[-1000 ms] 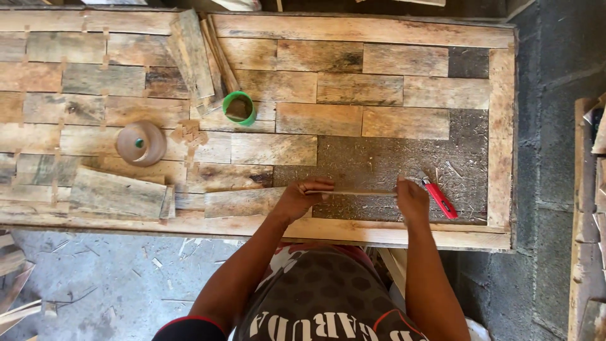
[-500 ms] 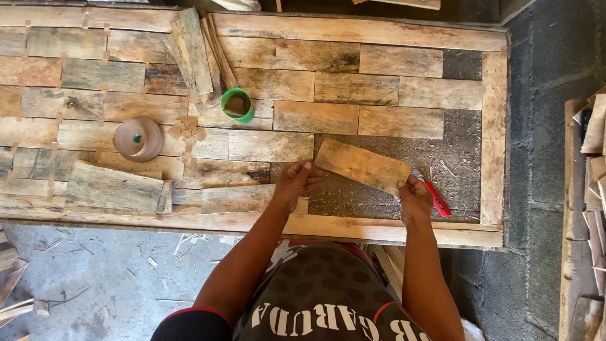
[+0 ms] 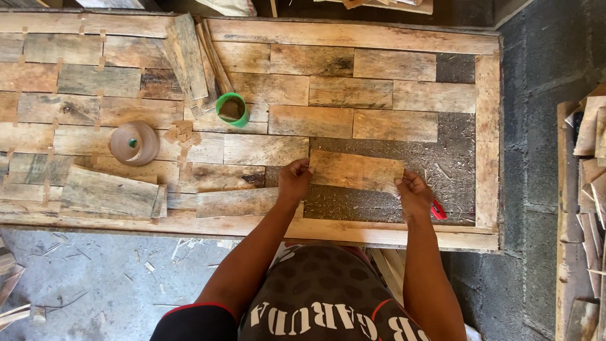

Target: Arrange and trim small wood planks to form a parquet-style pattern on a flat surface.

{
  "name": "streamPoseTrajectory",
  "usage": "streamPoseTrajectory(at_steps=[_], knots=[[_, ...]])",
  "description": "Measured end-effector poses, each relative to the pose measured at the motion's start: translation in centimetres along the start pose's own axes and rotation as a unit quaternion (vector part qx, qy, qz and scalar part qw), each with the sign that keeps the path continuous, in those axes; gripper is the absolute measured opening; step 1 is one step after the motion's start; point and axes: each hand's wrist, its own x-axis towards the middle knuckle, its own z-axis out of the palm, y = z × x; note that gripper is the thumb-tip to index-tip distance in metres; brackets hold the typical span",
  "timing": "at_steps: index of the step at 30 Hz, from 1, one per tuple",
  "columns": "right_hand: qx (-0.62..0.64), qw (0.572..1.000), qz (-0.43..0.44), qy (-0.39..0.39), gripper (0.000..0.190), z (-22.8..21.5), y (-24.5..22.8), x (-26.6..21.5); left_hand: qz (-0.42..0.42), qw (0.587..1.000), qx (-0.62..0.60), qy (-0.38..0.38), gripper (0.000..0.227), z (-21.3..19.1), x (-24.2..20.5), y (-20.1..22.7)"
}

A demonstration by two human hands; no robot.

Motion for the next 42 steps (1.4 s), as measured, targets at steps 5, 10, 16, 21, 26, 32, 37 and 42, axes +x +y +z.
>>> streamPoseTrajectory(at_steps=[5,10,16,21,26,32,37,42], knots=[[-0.046,0.998,-0.021,0.030,0.026,0.2,-0.3,2.1,0.035,0.999,0.033,-0.006,0.029,0.3,0.8,0.7],[-0.069,0.996,-0.047,0.045,0.020,0.3,0.0,5.6,0.171,0.951,0.254,0.038,0.021,-0.9,0.6,3.1],[-0.106,0.993,-0.042,0.041,0.021,2.4,-1.1,6.7,0.306,0.815,0.490,-0.039,0.045,-1.5,1.8,1.9],[-0.147,0.987,-0.006,0.057,0.020,3.5,-1.6,6.5,0.317,0.766,0.553,-0.078,0.053,-1.3,2.4,0.1],[-0.136,0.989,-0.025,0.045,0.020,3.4,-0.1,7.8,0.311,0.781,0.536,-0.075,0.046,-1.2,2.6,-0.4],[-0.108,0.993,-0.041,0.033,0.019,3.2,0.8,8.6,0.307,0.796,0.517,-0.076,0.047,-1.2,2.7,-0.6],[-0.117,0.991,-0.056,0.031,0.019,3.8,0.0,7.9,0.291,0.805,0.510,-0.085,0.045,-1.3,2.6,0.0],[-0.284,0.947,-0.129,0.078,0.026,5.2,-2.8,5.8,0.284,0.803,0.516,-0.092,0.046,-1.2,2.8,-0.4]])
